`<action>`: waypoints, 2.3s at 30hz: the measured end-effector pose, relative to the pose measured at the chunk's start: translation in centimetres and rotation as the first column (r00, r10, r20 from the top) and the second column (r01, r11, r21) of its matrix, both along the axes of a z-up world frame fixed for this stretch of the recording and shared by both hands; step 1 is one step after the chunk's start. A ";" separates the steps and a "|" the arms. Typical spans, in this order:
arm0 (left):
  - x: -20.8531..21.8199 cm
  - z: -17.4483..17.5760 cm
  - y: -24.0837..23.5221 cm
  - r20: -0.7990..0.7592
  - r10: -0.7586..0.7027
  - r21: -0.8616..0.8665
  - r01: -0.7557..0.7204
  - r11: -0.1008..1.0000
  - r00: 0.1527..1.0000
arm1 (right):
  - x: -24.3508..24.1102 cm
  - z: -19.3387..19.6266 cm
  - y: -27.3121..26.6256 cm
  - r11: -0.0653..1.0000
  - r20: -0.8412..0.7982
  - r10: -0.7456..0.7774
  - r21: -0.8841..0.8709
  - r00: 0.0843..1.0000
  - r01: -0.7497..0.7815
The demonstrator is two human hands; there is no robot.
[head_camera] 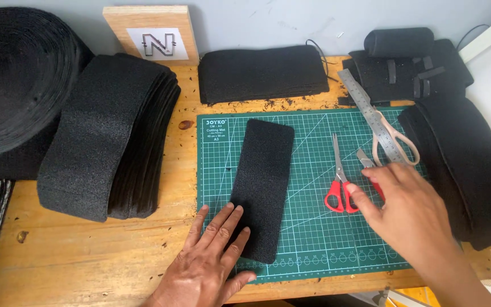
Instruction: The person uses red-handled scissors to trim the edges of a black rectangular fabric piece on a green cutting mat. They carefully cut along the sides and corners to shape the material, then place the finished piece aside.
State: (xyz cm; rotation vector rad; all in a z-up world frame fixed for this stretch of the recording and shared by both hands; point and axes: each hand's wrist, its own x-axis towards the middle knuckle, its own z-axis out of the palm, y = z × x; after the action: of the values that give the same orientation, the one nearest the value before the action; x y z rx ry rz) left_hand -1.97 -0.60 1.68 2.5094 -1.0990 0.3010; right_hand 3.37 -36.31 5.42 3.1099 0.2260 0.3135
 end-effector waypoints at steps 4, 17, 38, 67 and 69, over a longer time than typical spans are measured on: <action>0.1 0.4 -0.1 -0.021 -0.007 0.027 0.007 1.000 1.000 | 0.1 0.7 3.6 0.967 0.043 0.218 0.127 0.975 -0.221; 0.2 1.3 0.4 -0.078 -0.097 0.067 0.102 0.993 0.992 | 4.8 -1.6 8.3 0.963 -0.254 0.219 -0.100 0.942 -0.251; -0.3 2.0 -0.2 -0.243 -0.231 -0.033 0.229 0.973 0.942 | 3.7 -0.5 11.6 0.325 -0.301 0.151 0.914 0.941 0.241; 0.2 6.9 3.3 -0.084 0.155 -0.310 -0.174 0.935 0.984 | 6.5 -0.2 13.4 0.489 -0.216 0.447 0.872 0.868 -0.035; 0.2 6.5 3.0 -0.154 0.154 -0.310 -0.195 0.930 0.976 | 5.8 0.2 14.7 0.339 -0.048 0.506 0.929 0.861 -0.148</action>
State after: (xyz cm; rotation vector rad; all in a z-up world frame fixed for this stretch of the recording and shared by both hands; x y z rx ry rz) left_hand -1.80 2.39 8.22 2.2965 -0.7108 0.3354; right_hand 9.12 -21.62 5.66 4.1913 1.0864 -0.2409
